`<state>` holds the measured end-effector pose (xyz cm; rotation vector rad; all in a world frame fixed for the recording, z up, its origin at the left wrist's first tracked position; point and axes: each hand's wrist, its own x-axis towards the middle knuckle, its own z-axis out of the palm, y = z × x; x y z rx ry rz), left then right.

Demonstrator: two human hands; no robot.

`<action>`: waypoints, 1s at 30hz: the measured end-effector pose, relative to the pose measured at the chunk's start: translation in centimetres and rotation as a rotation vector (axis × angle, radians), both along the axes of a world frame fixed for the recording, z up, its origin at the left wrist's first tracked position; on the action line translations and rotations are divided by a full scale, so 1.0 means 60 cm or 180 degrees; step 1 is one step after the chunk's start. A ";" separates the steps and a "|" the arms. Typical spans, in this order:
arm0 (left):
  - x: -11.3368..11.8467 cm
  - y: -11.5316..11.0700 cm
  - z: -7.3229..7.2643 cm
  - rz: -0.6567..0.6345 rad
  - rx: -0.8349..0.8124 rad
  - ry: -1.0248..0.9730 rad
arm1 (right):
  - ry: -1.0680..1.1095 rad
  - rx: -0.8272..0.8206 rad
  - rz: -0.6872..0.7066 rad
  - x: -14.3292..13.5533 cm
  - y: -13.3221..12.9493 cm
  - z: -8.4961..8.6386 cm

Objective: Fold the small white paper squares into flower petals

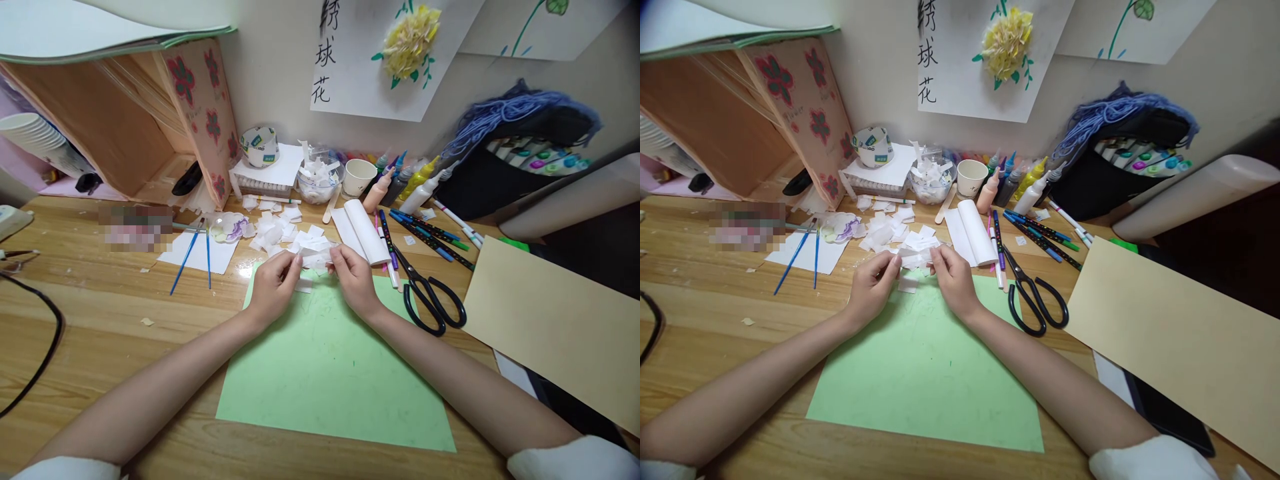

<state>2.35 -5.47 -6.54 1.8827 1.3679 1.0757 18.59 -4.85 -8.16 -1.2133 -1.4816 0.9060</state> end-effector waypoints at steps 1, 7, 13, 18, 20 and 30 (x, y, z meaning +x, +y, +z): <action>0.000 0.000 0.000 0.0023 -0.0021 -0.0047 | 0.0023 -0.0001 -0.0036 0.000 0.001 -0.001; -0.009 0.006 -0.004 -0.0009 -0.0212 -0.0605 | 0.0291 -0.0148 -0.0268 0.001 0.006 -0.004; -0.011 0.009 -0.001 -0.0635 0.0098 -0.0672 | 0.0261 -0.0134 -0.0212 0.002 0.010 -0.007; -0.005 0.011 0.001 -0.0766 0.0009 -0.0476 | 0.0122 -0.0066 0.0177 0.004 0.009 -0.009; -0.004 0.012 0.000 -0.0838 -0.0057 -0.0474 | 0.0086 -0.0060 0.0276 0.004 0.008 -0.009; -0.003 0.015 -0.006 -0.0684 -0.0034 -0.0626 | 0.0271 0.0308 -0.0022 -0.001 -0.001 0.001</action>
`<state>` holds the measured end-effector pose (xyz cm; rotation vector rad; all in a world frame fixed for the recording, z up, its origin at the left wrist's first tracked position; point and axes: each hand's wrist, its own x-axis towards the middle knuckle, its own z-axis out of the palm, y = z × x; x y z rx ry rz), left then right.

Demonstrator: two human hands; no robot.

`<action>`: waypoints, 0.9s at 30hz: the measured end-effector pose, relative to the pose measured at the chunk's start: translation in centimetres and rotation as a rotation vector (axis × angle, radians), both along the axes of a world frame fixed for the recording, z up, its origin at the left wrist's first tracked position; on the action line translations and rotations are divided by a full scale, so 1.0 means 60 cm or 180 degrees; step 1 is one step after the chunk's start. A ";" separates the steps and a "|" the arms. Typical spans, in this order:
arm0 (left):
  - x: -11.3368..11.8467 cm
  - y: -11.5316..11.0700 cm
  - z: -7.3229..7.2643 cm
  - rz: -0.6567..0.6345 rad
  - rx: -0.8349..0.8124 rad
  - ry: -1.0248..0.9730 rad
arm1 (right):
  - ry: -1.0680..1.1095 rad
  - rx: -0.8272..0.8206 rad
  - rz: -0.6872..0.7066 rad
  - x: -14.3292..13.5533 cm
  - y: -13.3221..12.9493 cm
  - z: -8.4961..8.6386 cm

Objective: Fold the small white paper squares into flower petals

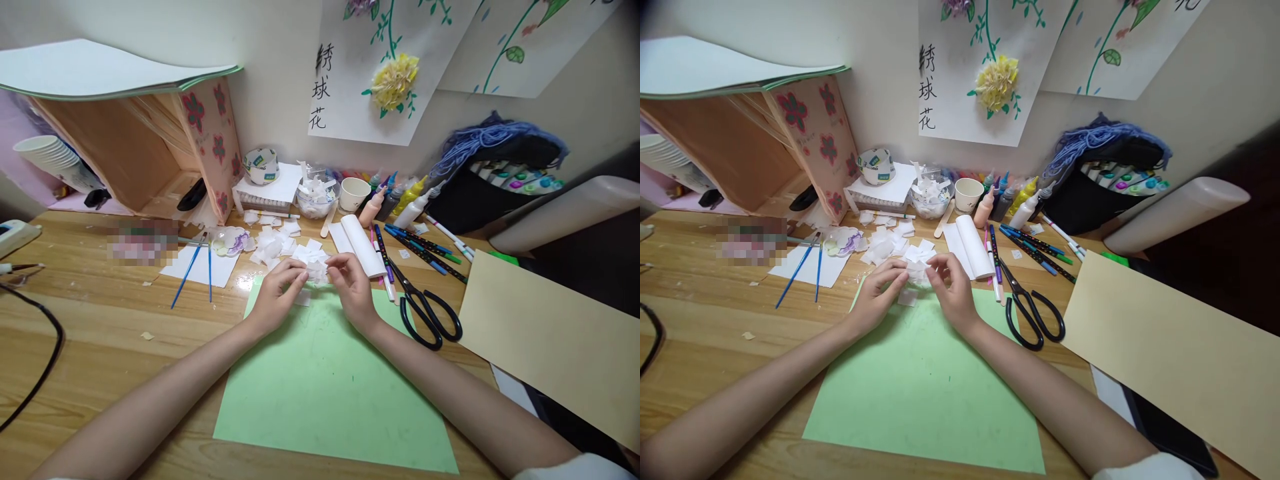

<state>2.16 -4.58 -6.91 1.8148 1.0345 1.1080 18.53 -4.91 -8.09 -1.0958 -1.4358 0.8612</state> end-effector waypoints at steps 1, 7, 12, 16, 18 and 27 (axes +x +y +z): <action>0.000 0.000 0.000 -0.0025 0.0008 -0.0012 | -0.0133 0.0052 0.0062 -0.001 -0.001 0.002; 0.000 0.001 -0.002 -0.0102 -0.0017 -0.0051 | -0.0538 0.0085 0.0140 -0.003 -0.002 0.007; 0.001 -0.001 -0.001 -0.0066 -0.0022 -0.0010 | -0.0488 0.0127 0.0167 -0.003 0.001 0.003; -0.005 0.001 0.000 0.0386 -0.0050 0.0076 | -0.0414 0.0236 0.0081 -0.002 0.000 0.004; -0.012 0.010 -0.006 0.0989 -0.0019 0.0083 | -0.0389 0.0239 0.0041 -0.003 0.000 0.004; -0.022 0.034 -0.022 0.2199 0.0134 0.0709 | -0.0479 0.0193 -0.0114 -0.002 0.001 0.002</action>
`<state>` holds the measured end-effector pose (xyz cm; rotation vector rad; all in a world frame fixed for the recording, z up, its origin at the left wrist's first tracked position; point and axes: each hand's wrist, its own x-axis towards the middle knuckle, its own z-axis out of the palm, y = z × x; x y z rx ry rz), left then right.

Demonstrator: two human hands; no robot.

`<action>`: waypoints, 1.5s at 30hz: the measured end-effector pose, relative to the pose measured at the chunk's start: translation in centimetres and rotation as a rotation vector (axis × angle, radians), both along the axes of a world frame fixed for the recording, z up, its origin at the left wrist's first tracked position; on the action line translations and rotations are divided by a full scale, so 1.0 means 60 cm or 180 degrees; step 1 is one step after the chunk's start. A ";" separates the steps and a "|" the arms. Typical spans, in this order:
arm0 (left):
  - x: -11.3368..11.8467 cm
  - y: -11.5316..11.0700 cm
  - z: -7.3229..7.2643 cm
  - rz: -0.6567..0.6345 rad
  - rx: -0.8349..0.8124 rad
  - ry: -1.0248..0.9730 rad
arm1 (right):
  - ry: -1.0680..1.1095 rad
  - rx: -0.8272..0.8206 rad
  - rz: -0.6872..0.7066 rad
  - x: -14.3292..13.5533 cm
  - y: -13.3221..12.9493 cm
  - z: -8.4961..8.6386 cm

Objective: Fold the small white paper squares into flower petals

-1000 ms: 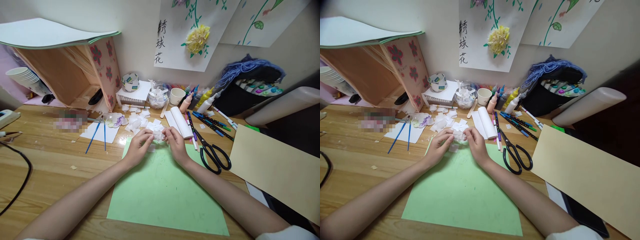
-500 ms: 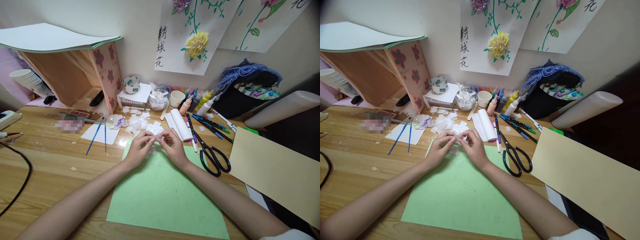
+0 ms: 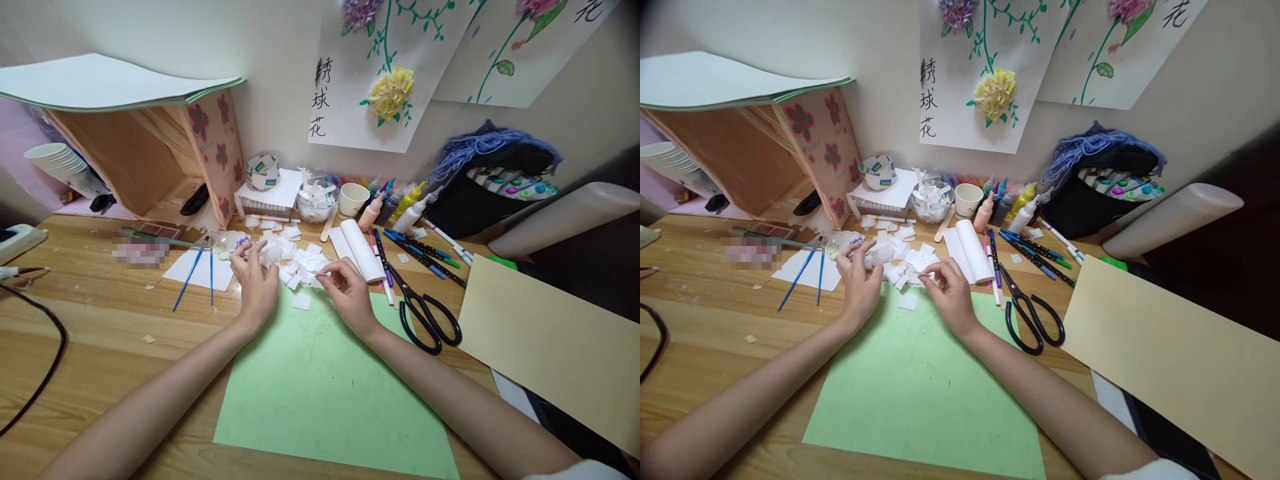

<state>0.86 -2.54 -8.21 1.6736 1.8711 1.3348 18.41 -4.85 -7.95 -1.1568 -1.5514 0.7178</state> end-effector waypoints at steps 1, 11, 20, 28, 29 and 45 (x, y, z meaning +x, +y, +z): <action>0.002 -0.005 0.005 0.0015 0.0144 0.0096 | -0.0017 0.0006 -0.0041 0.000 0.000 0.000; 0.030 -0.048 0.024 -0.1759 -0.0457 -0.0493 | 0.0020 0.0041 -0.0031 0.000 -0.001 0.000; 0.030 -0.042 0.020 -0.1418 -0.0499 -0.0575 | -0.0092 -0.0152 0.0262 0.000 -0.001 0.001; 0.032 -0.041 0.015 -0.1165 -0.0237 -0.0541 | -0.0111 -0.0119 0.0381 0.002 -0.003 0.002; 0.032 -0.041 0.015 -0.1162 -0.0215 -0.0513 | -0.0113 -0.0122 0.0400 0.002 -0.003 0.002; 0.034 -0.046 0.016 -0.1324 -0.0151 -0.0051 | -0.0291 -0.0059 0.0191 0.002 -0.002 0.004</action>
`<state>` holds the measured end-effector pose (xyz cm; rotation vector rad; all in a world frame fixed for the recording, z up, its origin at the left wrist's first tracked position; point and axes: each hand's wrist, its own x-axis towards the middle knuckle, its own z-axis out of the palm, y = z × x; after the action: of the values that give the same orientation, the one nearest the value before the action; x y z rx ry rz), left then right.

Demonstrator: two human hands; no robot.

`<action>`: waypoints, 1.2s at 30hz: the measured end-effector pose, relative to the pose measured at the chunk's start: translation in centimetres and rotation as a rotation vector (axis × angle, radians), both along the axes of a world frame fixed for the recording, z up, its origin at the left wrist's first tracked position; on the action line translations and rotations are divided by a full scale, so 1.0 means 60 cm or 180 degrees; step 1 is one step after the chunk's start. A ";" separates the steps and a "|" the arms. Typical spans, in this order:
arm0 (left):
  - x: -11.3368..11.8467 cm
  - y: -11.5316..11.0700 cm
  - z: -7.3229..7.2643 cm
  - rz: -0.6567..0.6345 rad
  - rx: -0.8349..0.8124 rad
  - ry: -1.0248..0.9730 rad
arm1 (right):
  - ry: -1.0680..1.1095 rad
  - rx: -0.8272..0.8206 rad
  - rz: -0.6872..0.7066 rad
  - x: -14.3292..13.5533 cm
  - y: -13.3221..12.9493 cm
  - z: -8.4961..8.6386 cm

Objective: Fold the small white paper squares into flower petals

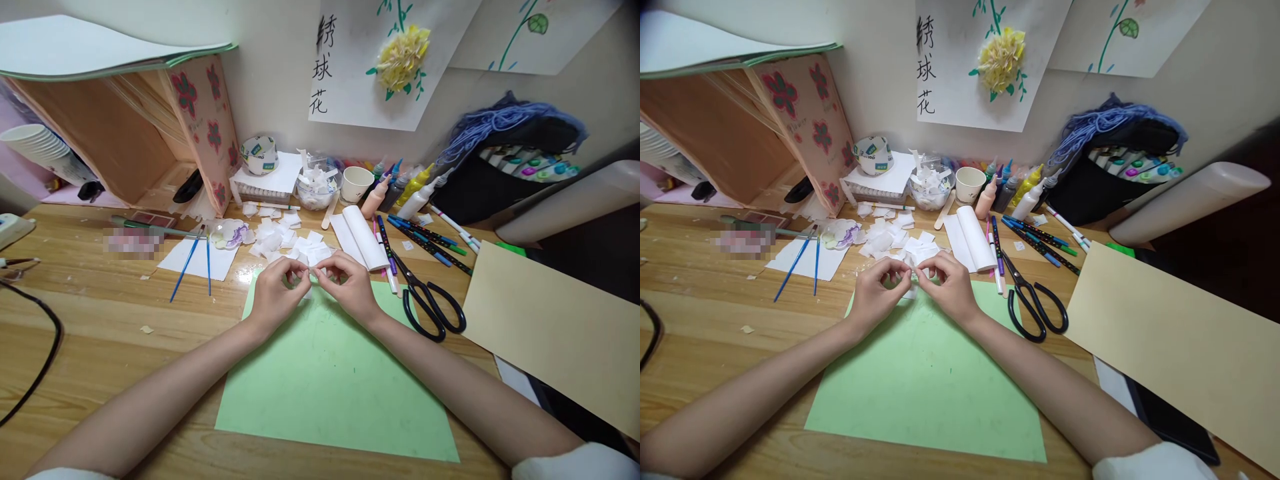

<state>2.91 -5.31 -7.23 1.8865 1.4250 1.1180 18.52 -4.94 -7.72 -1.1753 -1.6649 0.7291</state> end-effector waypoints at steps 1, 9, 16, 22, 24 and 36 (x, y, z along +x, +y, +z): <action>0.000 0.001 0.000 0.0038 0.0020 -0.0006 | 0.0000 -0.0008 -0.0002 0.000 0.000 0.001; -0.001 0.002 0.005 -0.0128 -0.0097 -0.0304 | 0.0297 -0.0121 0.0198 -0.003 -0.003 0.005; -0.003 0.012 -0.003 -0.0331 -0.0529 -0.0740 | 0.0419 -0.0176 0.0165 -0.002 -0.001 0.001; -0.004 0.015 -0.007 -0.0395 -0.0611 -0.0964 | 0.0883 -0.0581 0.0342 0.004 0.004 -0.007; -0.003 0.014 -0.007 -0.0423 -0.0625 -0.0973 | 0.1081 -0.0771 0.0447 0.005 0.007 -0.008; -0.005 0.021 -0.014 -0.0374 -0.0844 -0.0842 | 0.1245 -0.1093 0.0289 -0.001 0.013 -0.013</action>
<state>2.62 -4.06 -8.09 1.5531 1.2308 1.0230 18.46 -4.14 -8.51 -1.1042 -1.3021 1.2539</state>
